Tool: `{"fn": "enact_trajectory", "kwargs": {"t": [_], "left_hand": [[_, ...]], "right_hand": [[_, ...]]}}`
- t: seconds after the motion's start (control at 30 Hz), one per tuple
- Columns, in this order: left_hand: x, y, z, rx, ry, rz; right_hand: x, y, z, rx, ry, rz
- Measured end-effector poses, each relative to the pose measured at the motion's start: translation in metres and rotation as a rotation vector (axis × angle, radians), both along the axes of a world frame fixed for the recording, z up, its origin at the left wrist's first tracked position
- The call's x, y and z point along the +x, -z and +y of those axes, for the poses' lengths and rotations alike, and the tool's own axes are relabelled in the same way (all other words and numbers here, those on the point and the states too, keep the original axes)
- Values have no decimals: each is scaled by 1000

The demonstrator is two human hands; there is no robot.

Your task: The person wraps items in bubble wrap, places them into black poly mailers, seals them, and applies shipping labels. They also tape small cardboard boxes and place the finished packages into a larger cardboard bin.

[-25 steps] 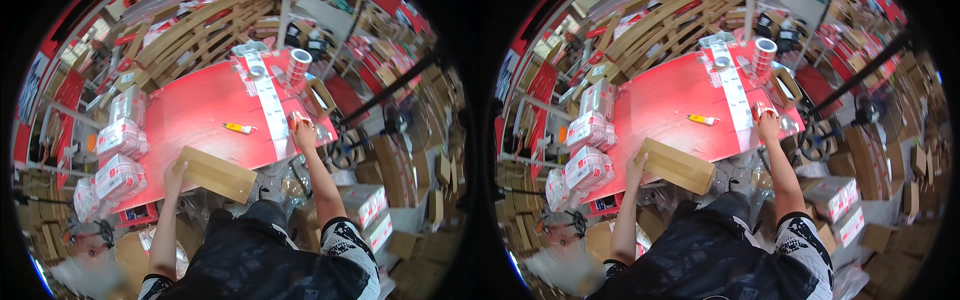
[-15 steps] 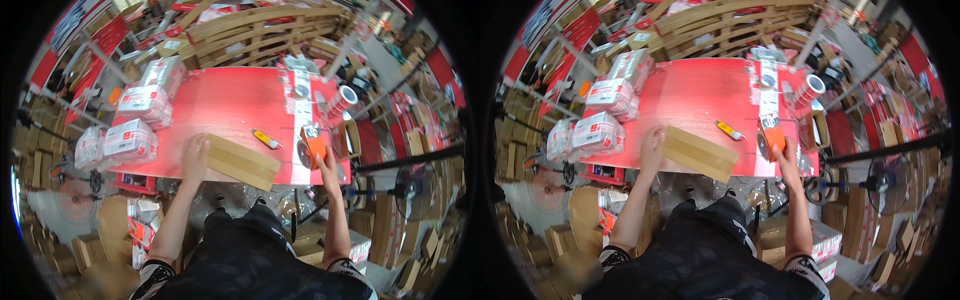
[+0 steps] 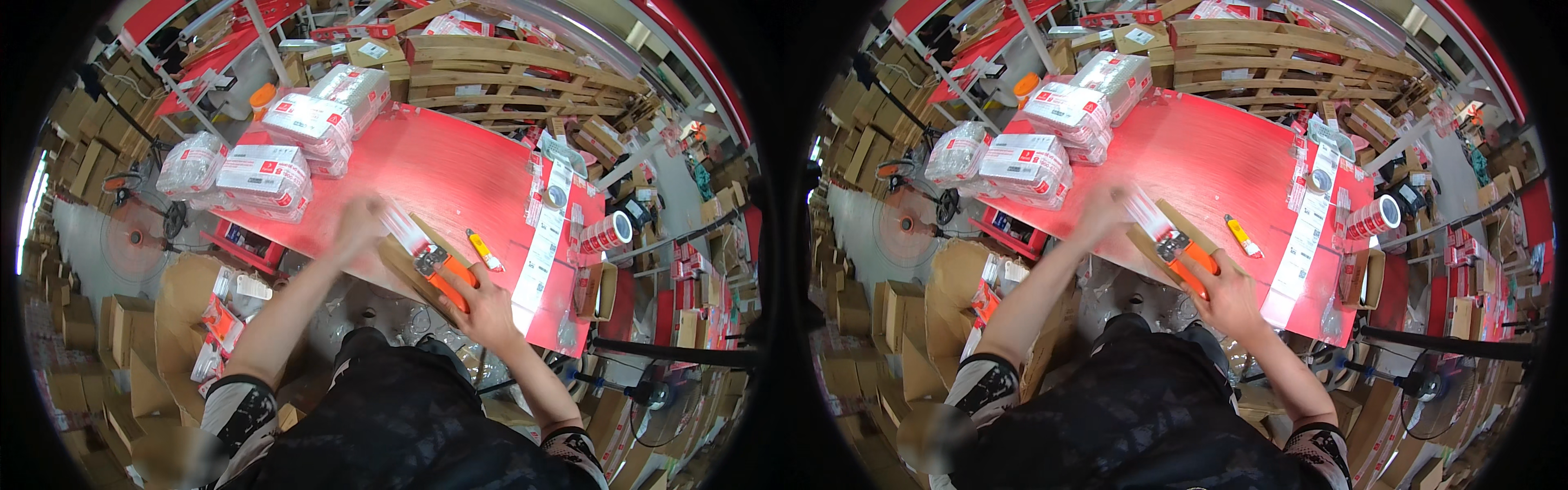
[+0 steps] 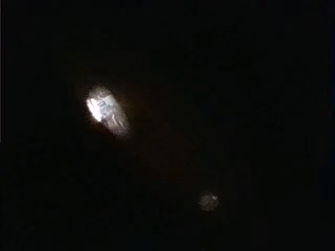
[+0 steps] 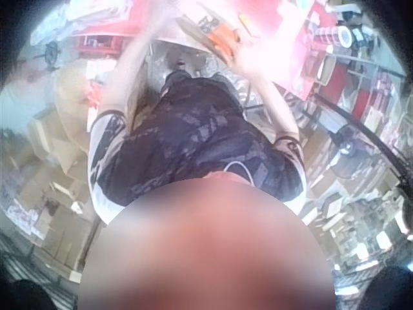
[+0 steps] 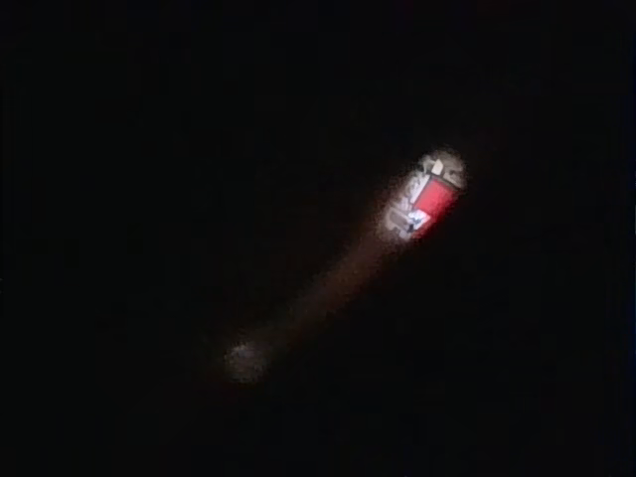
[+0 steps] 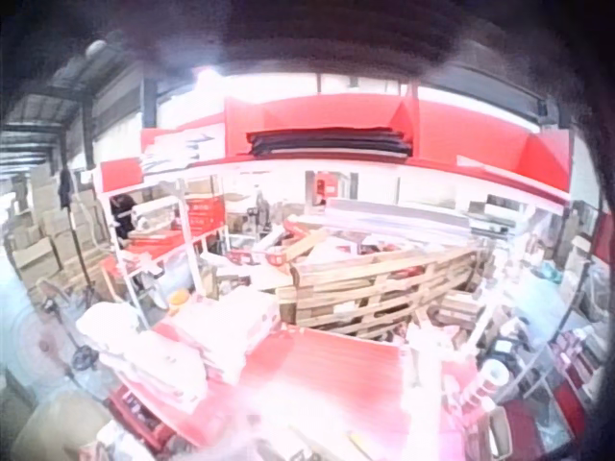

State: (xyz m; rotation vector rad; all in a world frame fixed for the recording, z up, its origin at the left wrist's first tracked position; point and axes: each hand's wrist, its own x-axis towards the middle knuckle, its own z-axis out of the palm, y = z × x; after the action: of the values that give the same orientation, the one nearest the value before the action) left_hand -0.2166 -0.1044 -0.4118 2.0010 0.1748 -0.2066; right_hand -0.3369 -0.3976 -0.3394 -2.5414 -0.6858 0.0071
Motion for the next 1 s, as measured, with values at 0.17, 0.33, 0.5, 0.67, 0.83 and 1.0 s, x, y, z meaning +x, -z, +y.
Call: {"fn": "enact_trajectory", "kwargs": {"t": [0.17, 0.33, 0.5, 0.67, 0.83, 1.0], "left_hand": [[-4, 173, 168, -122, -46, 205], [4, 79, -22, 164, -45, -287], [-23, 43, -17, 794, 336, -424], [32, 83, 145, 435, 258, -232], [65, -32, 98, 189, 406, -84], [65, -6, 149, 158, 219, 25]], "right_hand": [[39, -27, 58, -187, -334, -55], [44, 8, 21, -361, -169, 35], [7, -86, -70, -481, -245, 314], [32, -86, 34, -98, -314, -49], [97, -58, 127, -146, -129, -153], [36, -33, 36, -156, -197, 83]]}}
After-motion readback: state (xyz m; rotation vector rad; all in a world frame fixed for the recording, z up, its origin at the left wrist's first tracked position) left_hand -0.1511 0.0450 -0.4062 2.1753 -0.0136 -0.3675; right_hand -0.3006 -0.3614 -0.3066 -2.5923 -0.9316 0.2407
